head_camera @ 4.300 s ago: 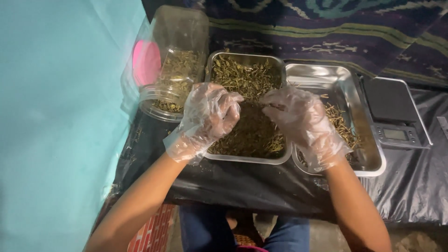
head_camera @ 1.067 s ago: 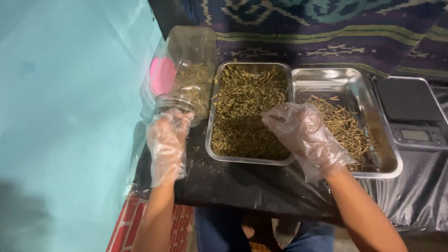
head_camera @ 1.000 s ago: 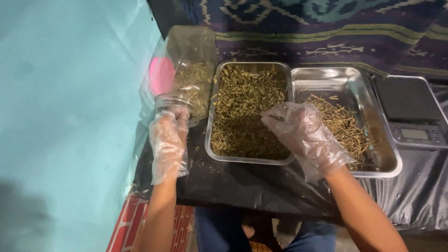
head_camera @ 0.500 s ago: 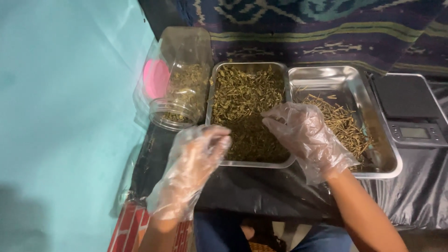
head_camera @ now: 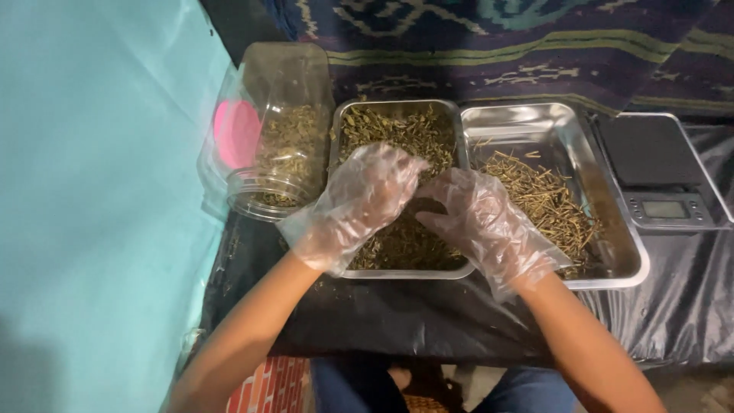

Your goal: Sorting dried tea leaves by hand to separate specific stems or leaves into different trays.

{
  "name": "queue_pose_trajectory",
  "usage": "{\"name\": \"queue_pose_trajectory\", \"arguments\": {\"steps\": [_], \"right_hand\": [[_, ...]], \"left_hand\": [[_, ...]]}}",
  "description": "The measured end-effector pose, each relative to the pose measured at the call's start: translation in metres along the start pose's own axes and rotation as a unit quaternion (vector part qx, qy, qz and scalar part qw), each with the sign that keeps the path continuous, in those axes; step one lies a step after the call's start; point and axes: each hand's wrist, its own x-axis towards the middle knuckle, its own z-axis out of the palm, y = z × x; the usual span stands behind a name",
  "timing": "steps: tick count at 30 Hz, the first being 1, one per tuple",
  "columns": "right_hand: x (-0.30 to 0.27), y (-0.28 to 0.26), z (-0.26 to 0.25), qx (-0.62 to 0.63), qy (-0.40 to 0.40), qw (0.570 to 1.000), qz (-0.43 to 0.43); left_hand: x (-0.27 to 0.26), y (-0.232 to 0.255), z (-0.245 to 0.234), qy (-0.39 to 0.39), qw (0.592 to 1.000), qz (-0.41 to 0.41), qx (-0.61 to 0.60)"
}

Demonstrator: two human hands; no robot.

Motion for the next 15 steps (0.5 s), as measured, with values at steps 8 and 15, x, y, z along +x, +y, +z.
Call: {"name": "queue_pose_trajectory", "arguments": {"steps": [8,15], "right_hand": [[-0.008,-0.01,-0.007,0.058,0.065,0.995,-0.039],[-0.004,0.019,-0.001,0.117,0.134,0.981,-0.076]], "left_hand": [[-0.029,-0.036,0.05,0.208,0.934,0.17,0.234],[-0.027,-0.029,0.024,0.194,0.935,0.169,0.246]]}}
